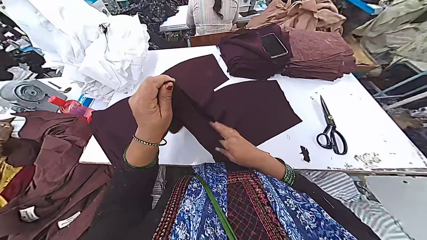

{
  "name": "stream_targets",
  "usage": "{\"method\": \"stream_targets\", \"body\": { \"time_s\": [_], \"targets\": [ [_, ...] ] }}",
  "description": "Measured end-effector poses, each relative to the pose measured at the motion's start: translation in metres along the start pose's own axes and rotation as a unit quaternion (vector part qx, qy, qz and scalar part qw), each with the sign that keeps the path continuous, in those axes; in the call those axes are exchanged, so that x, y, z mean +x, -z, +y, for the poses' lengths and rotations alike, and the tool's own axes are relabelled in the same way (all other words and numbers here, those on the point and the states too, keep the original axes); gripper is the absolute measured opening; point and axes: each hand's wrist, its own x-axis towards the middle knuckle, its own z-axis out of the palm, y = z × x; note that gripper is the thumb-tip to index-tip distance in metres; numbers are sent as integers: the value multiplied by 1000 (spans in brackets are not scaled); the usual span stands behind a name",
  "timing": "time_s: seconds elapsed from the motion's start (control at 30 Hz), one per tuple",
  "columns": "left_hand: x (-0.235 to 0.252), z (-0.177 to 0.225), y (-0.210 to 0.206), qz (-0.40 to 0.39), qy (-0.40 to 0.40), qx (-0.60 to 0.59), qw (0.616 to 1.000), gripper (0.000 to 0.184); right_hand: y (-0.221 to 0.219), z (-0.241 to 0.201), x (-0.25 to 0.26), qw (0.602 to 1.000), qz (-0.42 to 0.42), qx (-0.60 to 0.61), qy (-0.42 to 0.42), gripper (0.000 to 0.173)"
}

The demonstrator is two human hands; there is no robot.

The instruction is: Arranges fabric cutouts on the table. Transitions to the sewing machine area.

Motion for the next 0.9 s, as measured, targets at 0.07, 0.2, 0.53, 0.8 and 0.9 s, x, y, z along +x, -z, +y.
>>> {"method": "stream_targets", "body": {
  "time_s": [0.07, 0.2, 0.53, 0.8, 0.9],
  "targets": [
    [11, 7, 10, -8, -42, 31, 999, 32, -4, -1, 6, 999, 51, 10, -7, 33],
    [24, 16, 27, -29, -113, 42, 992, 30, -9, -7, 17, 986, 155, 8, 54, 36],
    [1, -10, 97, 56, -152, 88, 983, 25, 2, 13, 50, 953, 278, -116, 40, 20],
    [-65, -74, 182, 211, 152, 72, 963, 24, 68, 7, 29, 943, 316, -98, 32, 13],
    [-79, -54, 203, 222, 220, -12, 950, 29, 94, -16, 23, 938, 324, 22, 118, 14]
  ]
}}
